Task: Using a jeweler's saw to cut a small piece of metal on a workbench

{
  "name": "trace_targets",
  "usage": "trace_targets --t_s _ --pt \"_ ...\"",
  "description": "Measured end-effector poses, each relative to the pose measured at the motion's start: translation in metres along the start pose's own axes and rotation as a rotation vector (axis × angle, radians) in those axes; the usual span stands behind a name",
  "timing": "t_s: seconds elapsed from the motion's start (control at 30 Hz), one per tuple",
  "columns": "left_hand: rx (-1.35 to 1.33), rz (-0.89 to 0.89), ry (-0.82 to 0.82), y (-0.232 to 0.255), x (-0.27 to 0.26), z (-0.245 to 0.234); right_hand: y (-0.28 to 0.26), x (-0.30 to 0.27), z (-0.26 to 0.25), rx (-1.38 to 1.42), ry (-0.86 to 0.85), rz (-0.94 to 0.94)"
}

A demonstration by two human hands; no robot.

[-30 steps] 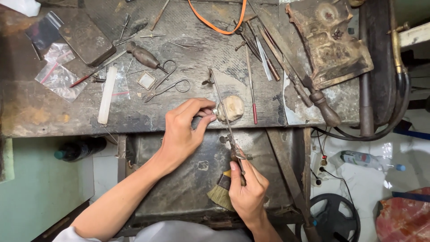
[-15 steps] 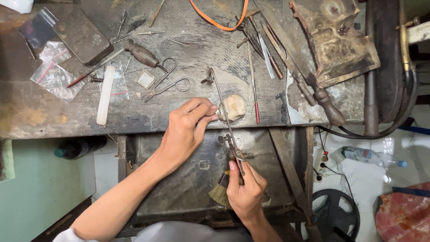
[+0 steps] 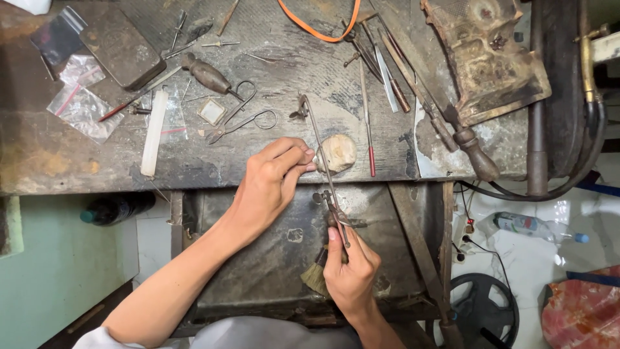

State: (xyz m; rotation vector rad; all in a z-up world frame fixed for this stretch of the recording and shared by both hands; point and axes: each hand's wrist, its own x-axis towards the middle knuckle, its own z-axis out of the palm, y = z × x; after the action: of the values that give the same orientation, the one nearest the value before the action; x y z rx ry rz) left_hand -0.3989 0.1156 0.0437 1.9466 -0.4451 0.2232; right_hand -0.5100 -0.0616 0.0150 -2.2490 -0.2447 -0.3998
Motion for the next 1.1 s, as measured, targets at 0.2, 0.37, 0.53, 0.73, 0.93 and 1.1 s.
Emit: trace_targets --t_s 0.2,0.37,0.53,0.73,0.93,1.1 --pt "-0.071 0.021 0.0 -0.002 -0.001 0.001 -0.009 -0.016 -0.013 -0.036 0.021 0.008" --pt "-0.042 0.024 0.015 -0.004 0.0 0.002 -0.009 0.012 -0.002 0.017 -0.028 0.032" --pt "-0.047 0.023 0.007 0.001 0.001 0.001 -0.01 0.001 -0.012 0.061 -0.071 0.066" --pt "-0.071 0.03 -0.002 0.001 0.0 0.001 -0.014 0.005 -0.014 -0.061 -0.033 0.047" --pt "-0.031 0.029 0.004 0.001 0.001 0.0 -0.015 0.011 -0.011 0.007 -0.057 0.057" --pt "-0.055 0.038 -0.012 0.003 0.001 -0.002 -0.02 -0.005 -0.027 -0.079 -0.069 0.083"
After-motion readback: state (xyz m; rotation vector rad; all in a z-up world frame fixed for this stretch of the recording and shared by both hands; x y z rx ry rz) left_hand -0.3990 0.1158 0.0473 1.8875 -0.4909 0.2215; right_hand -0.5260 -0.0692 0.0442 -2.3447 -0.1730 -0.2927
